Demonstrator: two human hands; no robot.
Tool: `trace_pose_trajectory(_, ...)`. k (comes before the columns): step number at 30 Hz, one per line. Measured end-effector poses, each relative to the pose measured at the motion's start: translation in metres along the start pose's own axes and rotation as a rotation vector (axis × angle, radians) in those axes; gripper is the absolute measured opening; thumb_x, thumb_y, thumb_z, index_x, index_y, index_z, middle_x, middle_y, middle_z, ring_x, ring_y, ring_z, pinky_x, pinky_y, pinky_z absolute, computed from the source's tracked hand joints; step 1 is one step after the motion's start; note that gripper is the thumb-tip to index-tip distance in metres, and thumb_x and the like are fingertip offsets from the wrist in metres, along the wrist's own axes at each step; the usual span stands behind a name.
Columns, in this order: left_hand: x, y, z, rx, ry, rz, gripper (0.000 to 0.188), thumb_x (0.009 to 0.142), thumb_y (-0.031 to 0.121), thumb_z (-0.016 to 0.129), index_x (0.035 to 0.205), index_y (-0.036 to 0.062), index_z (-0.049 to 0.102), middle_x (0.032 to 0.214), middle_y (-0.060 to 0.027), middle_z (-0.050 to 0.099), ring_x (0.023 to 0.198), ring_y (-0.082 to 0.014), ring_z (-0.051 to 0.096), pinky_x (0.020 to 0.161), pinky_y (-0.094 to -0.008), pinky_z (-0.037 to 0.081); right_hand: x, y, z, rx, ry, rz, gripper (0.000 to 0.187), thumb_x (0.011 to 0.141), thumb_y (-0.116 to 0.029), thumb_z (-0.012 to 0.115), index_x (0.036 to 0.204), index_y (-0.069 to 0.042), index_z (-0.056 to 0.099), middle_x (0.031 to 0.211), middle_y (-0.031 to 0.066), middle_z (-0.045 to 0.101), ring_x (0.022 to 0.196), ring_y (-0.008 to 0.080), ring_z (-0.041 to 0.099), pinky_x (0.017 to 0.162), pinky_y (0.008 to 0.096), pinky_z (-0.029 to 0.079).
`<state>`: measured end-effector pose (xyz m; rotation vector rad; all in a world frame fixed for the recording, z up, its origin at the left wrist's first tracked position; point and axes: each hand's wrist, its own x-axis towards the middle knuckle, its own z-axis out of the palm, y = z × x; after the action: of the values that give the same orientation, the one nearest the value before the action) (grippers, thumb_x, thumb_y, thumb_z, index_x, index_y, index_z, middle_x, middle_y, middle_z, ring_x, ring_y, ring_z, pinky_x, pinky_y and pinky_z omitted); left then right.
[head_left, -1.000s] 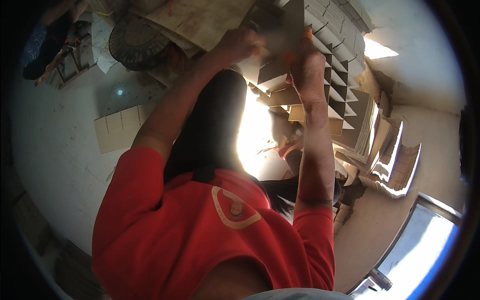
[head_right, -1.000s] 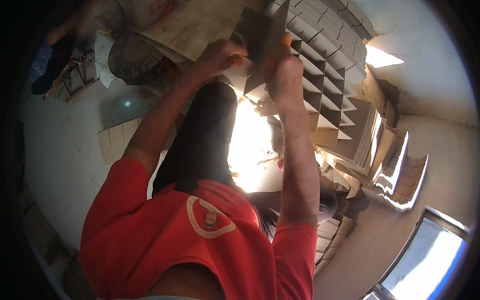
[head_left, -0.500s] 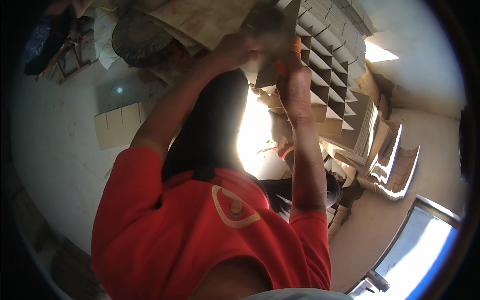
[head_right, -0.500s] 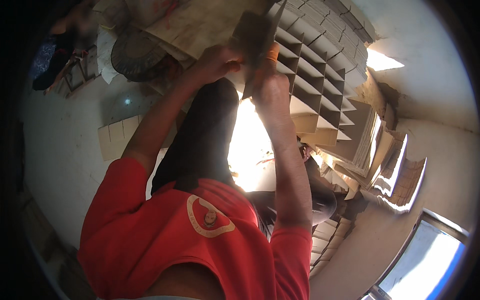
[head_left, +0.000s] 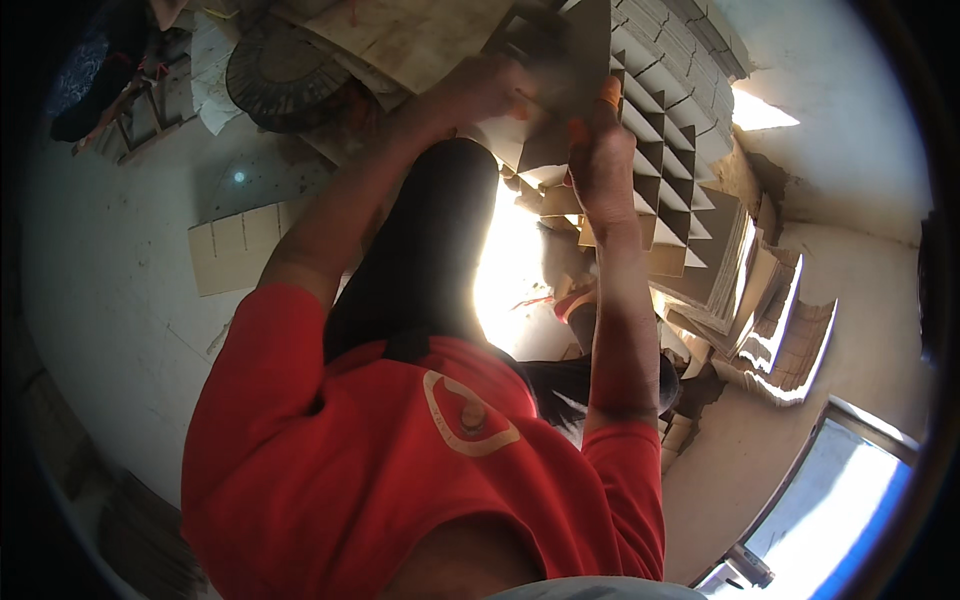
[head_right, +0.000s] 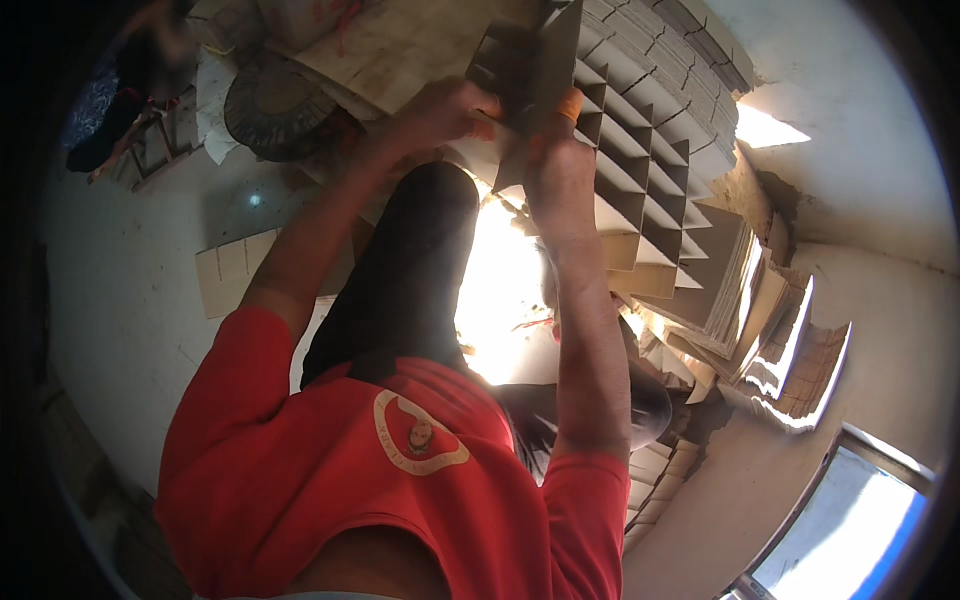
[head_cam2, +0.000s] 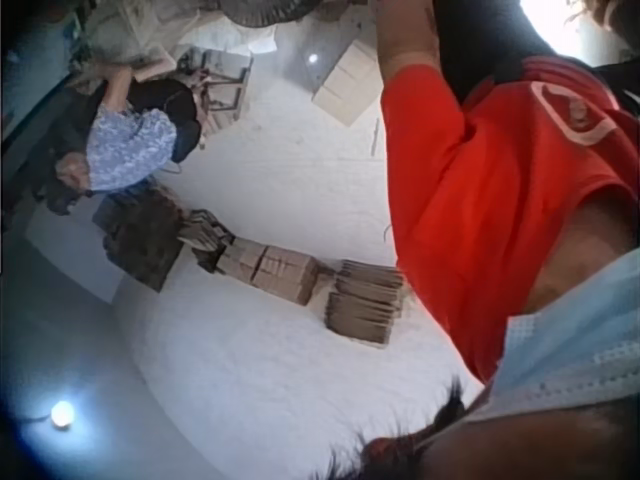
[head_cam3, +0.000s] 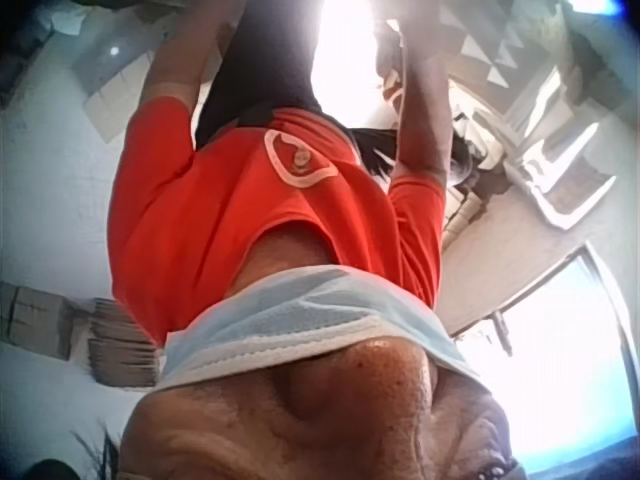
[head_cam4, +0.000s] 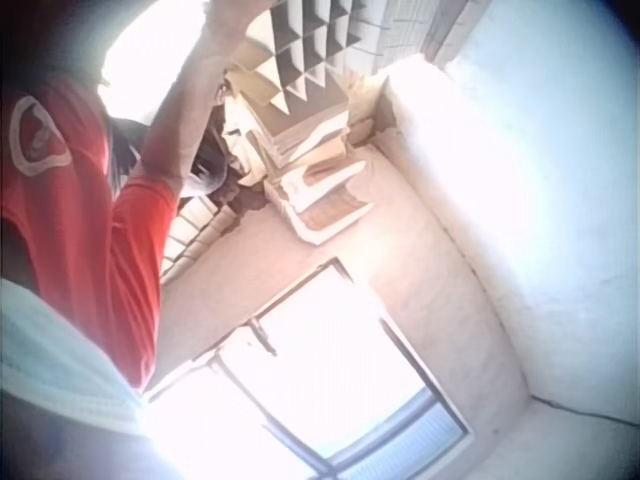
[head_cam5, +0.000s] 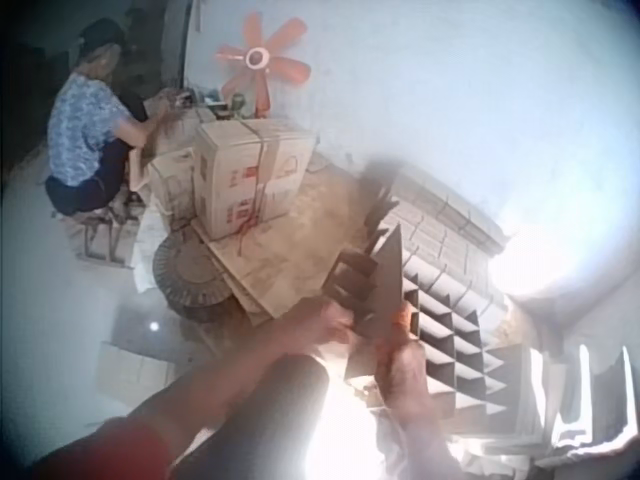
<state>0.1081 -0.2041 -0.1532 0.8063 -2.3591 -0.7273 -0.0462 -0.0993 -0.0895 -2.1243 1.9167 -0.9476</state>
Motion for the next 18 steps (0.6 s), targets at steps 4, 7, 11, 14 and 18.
trace_pose_trajectory(4, 0.022, 0.005, -0.029, -0.084, 0.191, -0.139, 0.026, 0.076, 0.021, 0.066, 0.098, 0.0066, 0.066, 0.091, -0.0117, 0.066, 0.084, -0.0274, 0.063, 0.076, -0.036, 0.048, -0.007, 0.005, 0.003, 0.021, 0.066, -0.074, 0.047, 0.087, -0.001, 0.048, 0.131, 0.009, 0.034, 0.049, 0.015, 0.051, 0.037, 0.0223, 0.054, 0.035, 0.0329, 0.042)
trace_pose_trajectory(7, 0.058, -0.022, -0.037, 0.108, 0.44, -0.034, 0.031, 0.077, 0.017, 0.067, 0.107, 0.0089, 0.063, 0.104, -0.0104, 0.064, 0.092, -0.0255, 0.061, 0.081, -0.0354, 0.047, -0.011, -0.014, 0.003, 0.099, 0.045, -0.057, 0.045, 0.089, -0.003, 0.047, 0.13, 0.009, 0.035, 0.05, 0.0154, 0.052, 0.037, 0.0221, 0.054, 0.035, 0.0327, 0.042)
trace_pose_trajectory(11, 0.124, -0.124, 0.007, 0.22, 0.318, 0.171, 0.042, 0.076, 0.005, 0.065, 0.117, 0.0091, 0.056, 0.117, -0.0112, 0.056, 0.103, -0.0253, 0.055, 0.086, -0.0343, 0.045, -0.006, -0.013, 0.003, 0.06, 0.039, -0.05, 0.049, 0.087, -0.003, 0.05, 0.132, 0.007, 0.035, 0.054, 0.0179, 0.053, 0.041, 0.0239, 0.057, 0.038, 0.0342, 0.042)
trace_pose_trajectory(14, 0.127, -0.148, 0.012, 0.171, 0.205, 0.094, 0.04, 0.076, 0.004, 0.064, 0.115, 0.0069, 0.057, 0.112, -0.0106, 0.057, 0.1, -0.0246, 0.055, 0.084, -0.0327, 0.046, -0.009, -0.01, -0.001, 0.018, 0.03, -0.098, 0.057, 0.083, -0.001, 0.055, 0.135, 0.005, 0.033, 0.059, 0.0195, 0.054, 0.049, 0.0265, 0.06, 0.043, 0.036, 0.042)
trace_pose_trajectory(18, 0.102, -0.083, -0.018, -0.238, 0.352, -0.242, 0.024, 0.074, 0.015, 0.064, 0.093, 0.0003, 0.059, 0.083, -0.0157, 0.061, 0.079, -0.0305, 0.06, 0.07, -0.038, 0.047, -0.011, 0.002, 0.0, -0.034, 0.026, -0.09, 0.06, 0.082, 0.0, 0.055, 0.137, 0.003, 0.03, 0.06, 0.0167, 0.057, 0.044, 0.0247, 0.058, 0.039, 0.0343, 0.042)
